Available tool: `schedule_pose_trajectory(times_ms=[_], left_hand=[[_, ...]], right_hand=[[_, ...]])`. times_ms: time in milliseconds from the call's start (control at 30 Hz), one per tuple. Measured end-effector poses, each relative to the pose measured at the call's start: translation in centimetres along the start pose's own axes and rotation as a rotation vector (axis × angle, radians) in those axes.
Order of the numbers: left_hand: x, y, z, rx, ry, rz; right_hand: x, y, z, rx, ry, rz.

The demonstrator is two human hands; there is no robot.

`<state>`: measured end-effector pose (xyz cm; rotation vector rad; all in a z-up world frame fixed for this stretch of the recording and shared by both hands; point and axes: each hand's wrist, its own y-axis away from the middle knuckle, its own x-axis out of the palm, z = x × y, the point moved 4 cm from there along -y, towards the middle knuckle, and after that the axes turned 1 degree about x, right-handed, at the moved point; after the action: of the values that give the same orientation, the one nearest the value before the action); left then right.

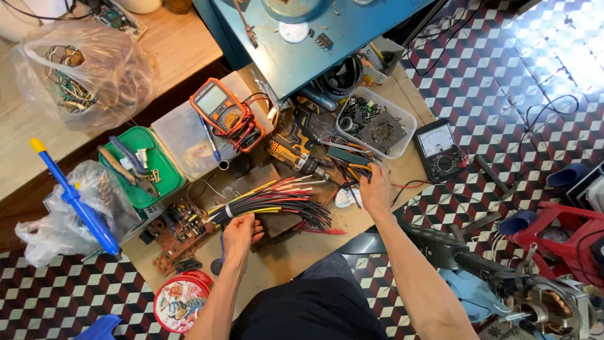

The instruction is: The person strips insulation from multiple colored wires using wire cutters and then uses a multimeter to test continuity on the wires of a disassembled motor. The person handles the wires and probes throughout the clip.

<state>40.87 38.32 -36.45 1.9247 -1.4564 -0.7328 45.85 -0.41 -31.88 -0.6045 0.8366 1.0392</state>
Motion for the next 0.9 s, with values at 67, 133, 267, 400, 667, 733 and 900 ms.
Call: schedule_pose_trajectory(times_ms=[67, 133, 267, 400, 667, 733, 900], left_hand=[[-0.1, 2.0, -2.7, 0.126, -0.237, -0.068], [0.5, 3.8, -5.3, 0.205, -0.532, -0.152], [3.3, 5.6, -10.1, 0.773, -0.762, -0.162], [4.8, 4.9, -11.5, 0.833, -0.896, -0.118], [4.1, 4.3, -10.4, 0.832, -0.919, -0.102], [3.9, 4.4, -10.4, 0.871, -0.902, -0.114], [3.3, 4.3, -9.6, 0.760, -0.910, -0.081]], right_hand=[[1.0, -0.6, 0.7, 0.043, 0.150, -0.001], [1.2, 0.1, 1.5, -0.019, 0.105, 0.027], [0.4, 4.5, 2.7, -0.206, 0.094, 0.150], [-0.1, 6.4, 3.0, -0.245, 0.064, 0.193], [-0.3, -0.7, -5.9, 0.289, -0.086, -0.048], [-0.1, -1.5, -8.4, 0.373, -0.049, -0.032], [1.7, 0.5, -11.0, 0.464, -0.045, 0.129]])
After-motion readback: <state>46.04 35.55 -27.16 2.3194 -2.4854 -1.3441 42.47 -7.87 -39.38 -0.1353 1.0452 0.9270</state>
